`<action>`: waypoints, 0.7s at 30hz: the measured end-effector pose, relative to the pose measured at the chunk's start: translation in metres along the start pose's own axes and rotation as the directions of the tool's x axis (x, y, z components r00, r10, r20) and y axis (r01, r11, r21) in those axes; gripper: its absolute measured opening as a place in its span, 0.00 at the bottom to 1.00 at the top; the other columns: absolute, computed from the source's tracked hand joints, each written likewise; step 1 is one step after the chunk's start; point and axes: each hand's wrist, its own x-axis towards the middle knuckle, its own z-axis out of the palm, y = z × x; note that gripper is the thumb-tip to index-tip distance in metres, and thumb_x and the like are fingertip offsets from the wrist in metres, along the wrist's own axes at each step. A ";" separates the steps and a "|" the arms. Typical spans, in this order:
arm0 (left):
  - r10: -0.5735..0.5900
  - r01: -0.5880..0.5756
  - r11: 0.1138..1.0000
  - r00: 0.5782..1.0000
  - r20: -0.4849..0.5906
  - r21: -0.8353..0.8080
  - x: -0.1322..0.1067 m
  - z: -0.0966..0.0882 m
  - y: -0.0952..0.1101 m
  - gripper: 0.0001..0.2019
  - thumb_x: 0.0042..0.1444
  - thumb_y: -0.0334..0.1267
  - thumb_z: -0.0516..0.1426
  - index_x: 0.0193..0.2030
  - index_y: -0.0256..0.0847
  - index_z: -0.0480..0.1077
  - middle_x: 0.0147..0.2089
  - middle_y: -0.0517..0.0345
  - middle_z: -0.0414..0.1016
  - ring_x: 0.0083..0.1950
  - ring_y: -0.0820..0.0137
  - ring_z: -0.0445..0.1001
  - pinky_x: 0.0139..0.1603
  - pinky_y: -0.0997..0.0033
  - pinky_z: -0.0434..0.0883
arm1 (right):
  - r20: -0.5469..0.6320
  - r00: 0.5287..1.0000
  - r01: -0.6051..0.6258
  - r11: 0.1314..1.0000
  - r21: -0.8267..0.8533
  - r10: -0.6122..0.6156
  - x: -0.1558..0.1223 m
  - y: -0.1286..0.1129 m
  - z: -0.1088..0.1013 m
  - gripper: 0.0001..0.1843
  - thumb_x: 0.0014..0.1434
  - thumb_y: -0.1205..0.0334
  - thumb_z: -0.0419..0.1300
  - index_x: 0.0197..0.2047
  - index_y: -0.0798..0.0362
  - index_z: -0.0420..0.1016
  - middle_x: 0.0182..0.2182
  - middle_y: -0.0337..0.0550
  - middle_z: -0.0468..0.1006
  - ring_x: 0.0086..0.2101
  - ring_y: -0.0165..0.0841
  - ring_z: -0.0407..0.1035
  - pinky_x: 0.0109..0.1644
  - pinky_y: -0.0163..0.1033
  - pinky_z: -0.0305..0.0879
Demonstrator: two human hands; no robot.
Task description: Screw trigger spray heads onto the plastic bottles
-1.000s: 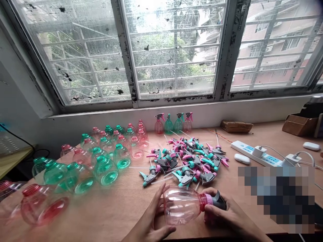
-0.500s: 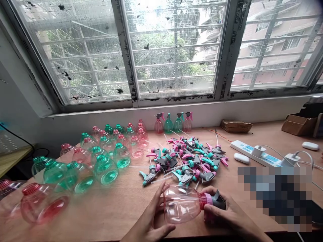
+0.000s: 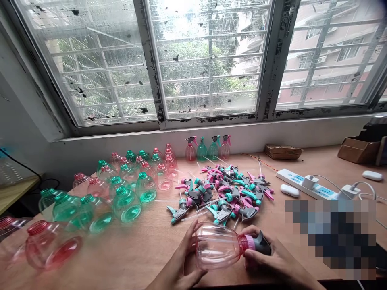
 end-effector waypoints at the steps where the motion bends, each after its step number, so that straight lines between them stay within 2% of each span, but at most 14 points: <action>1: 0.008 -0.008 1.000 1.000 -0.003 -0.004 0.001 0.000 -0.001 0.43 0.64 0.49 0.60 0.76 0.59 0.36 0.80 0.55 0.40 0.78 0.52 0.46 0.76 0.51 0.50 | 0.001 1.000 -0.003 1.000 -0.001 0.003 0.000 0.000 0.000 0.25 0.55 0.44 0.69 0.46 0.52 0.71 0.24 0.39 0.81 0.24 0.36 0.73 0.31 0.39 0.67; 6: -0.029 0.030 0.999 0.999 0.021 -0.044 0.000 -0.001 0.003 0.52 0.57 0.50 0.67 0.77 0.56 0.36 0.80 0.54 0.41 0.79 0.50 0.42 0.77 0.48 0.45 | -0.007 1.000 0.012 1.000 -0.023 -0.012 -0.001 -0.002 0.000 0.24 0.55 0.45 0.69 0.45 0.53 0.72 0.25 0.39 0.80 0.24 0.35 0.72 0.31 0.38 0.66; 10: -0.064 0.064 0.996 0.998 0.007 -0.067 -0.001 -0.001 0.009 0.45 0.59 0.49 0.65 0.76 0.55 0.43 0.80 0.56 0.44 0.79 0.50 0.43 0.77 0.50 0.47 | -0.018 1.000 0.009 0.999 -0.031 -0.010 -0.002 -0.004 0.001 0.24 0.54 0.45 0.70 0.45 0.52 0.72 0.25 0.38 0.81 0.24 0.35 0.73 0.30 0.37 0.66; 13: -0.053 0.053 0.999 0.999 -0.001 -0.013 0.000 -0.001 0.007 0.46 0.60 0.48 0.65 0.76 0.58 0.40 0.80 0.57 0.41 0.78 0.50 0.44 0.76 0.51 0.49 | -0.009 1.000 0.006 1.000 0.004 -0.006 -0.001 -0.004 0.001 0.24 0.55 0.43 0.70 0.44 0.52 0.72 0.23 0.39 0.81 0.24 0.35 0.73 0.30 0.37 0.67; 16: -0.030 0.030 0.999 1.000 0.008 0.043 0.001 -0.002 0.002 0.44 0.63 0.48 0.61 0.76 0.61 0.37 0.80 0.59 0.40 0.79 0.52 0.44 0.77 0.51 0.47 | -0.005 1.000 0.006 1.000 0.023 -0.006 0.000 -0.003 0.001 0.24 0.55 0.43 0.69 0.44 0.53 0.72 0.24 0.40 0.82 0.23 0.35 0.73 0.30 0.37 0.67; 19: -0.035 0.035 0.999 0.999 0.024 0.002 0.000 -0.002 0.001 0.50 0.60 0.49 0.64 0.76 0.60 0.30 0.80 0.57 0.41 0.79 0.53 0.41 0.77 0.49 0.43 | -0.009 1.000 0.004 1.000 0.015 -0.003 -0.001 -0.002 0.000 0.23 0.55 0.45 0.70 0.44 0.53 0.72 0.24 0.40 0.82 0.24 0.35 0.73 0.30 0.37 0.67; 21: -0.037 0.037 0.998 0.999 0.005 -0.056 0.000 -0.001 0.003 0.53 0.57 0.50 0.66 0.76 0.59 0.30 0.80 0.56 0.41 0.79 0.52 0.39 0.77 0.48 0.42 | -0.014 1.000 0.007 1.000 0.007 -0.007 -0.001 -0.002 0.000 0.23 0.55 0.46 0.71 0.45 0.53 0.73 0.25 0.40 0.82 0.24 0.35 0.73 0.31 0.37 0.67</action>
